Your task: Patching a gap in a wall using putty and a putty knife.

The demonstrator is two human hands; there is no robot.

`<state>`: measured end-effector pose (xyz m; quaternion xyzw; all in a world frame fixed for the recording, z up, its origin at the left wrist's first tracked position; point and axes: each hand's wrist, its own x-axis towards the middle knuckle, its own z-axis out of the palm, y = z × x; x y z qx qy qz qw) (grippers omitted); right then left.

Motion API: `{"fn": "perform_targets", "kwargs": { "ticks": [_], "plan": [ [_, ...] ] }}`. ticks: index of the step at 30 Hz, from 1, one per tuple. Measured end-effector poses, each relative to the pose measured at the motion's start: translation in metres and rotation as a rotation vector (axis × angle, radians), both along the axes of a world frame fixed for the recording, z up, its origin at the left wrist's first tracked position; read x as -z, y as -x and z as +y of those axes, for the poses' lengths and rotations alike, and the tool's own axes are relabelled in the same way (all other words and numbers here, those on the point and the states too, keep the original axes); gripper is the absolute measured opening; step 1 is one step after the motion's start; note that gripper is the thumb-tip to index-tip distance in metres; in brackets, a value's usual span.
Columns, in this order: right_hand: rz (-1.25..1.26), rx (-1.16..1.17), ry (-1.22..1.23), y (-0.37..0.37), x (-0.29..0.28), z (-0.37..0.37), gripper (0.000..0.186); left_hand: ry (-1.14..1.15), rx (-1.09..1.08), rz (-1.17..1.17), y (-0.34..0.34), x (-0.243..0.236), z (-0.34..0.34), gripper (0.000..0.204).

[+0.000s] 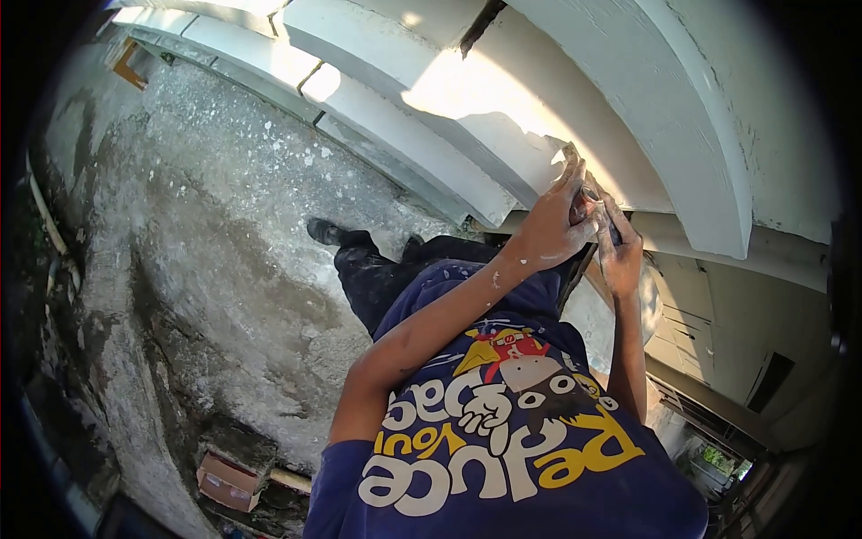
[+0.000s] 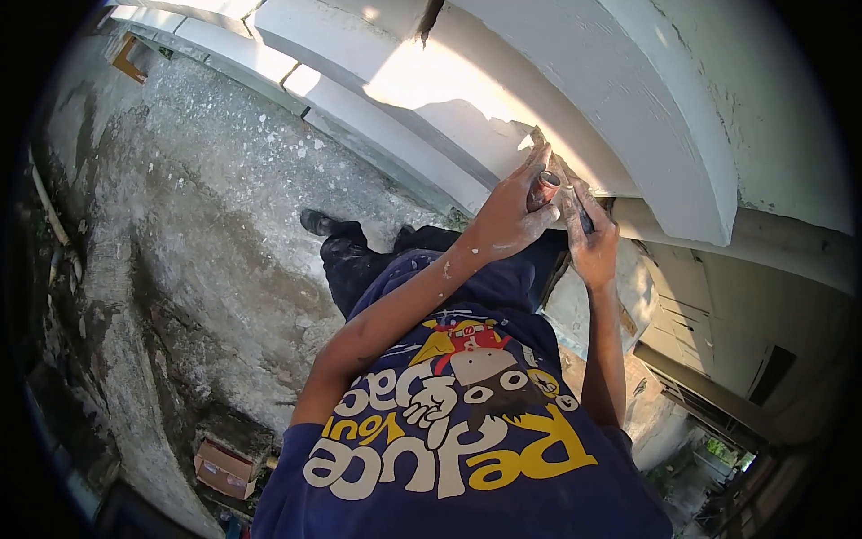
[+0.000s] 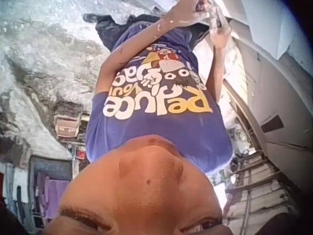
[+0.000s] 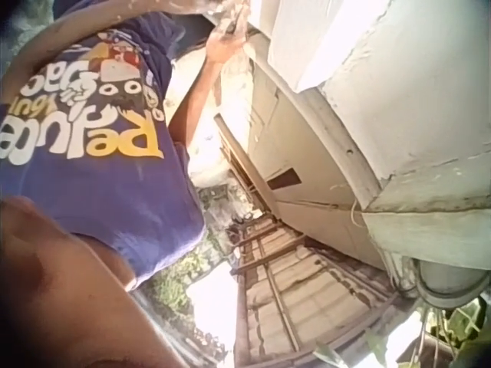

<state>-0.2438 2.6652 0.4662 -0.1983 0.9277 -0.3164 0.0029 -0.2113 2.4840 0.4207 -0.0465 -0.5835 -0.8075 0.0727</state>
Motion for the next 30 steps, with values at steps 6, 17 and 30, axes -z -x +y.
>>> {"fn": "perform_targets", "kwargs": {
  "ticks": [6,17,30],
  "plan": [
    [0.047,0.01,-0.004,-0.001,0.013,0.011,0.039,0.015,-0.011,-0.037,-0.004,0.01,0.031,0.091],
    [0.067,-0.11,0.056,0.02,0.027,0.011,0.049,0.009,-0.158,-0.044,-0.008,0.005,0.048,0.088],
    [0.03,-0.133,0.068,0.03,0.02,-0.055,0.055,-0.061,-0.308,-0.075,0.002,-0.002,0.02,0.091]
  ]
}}
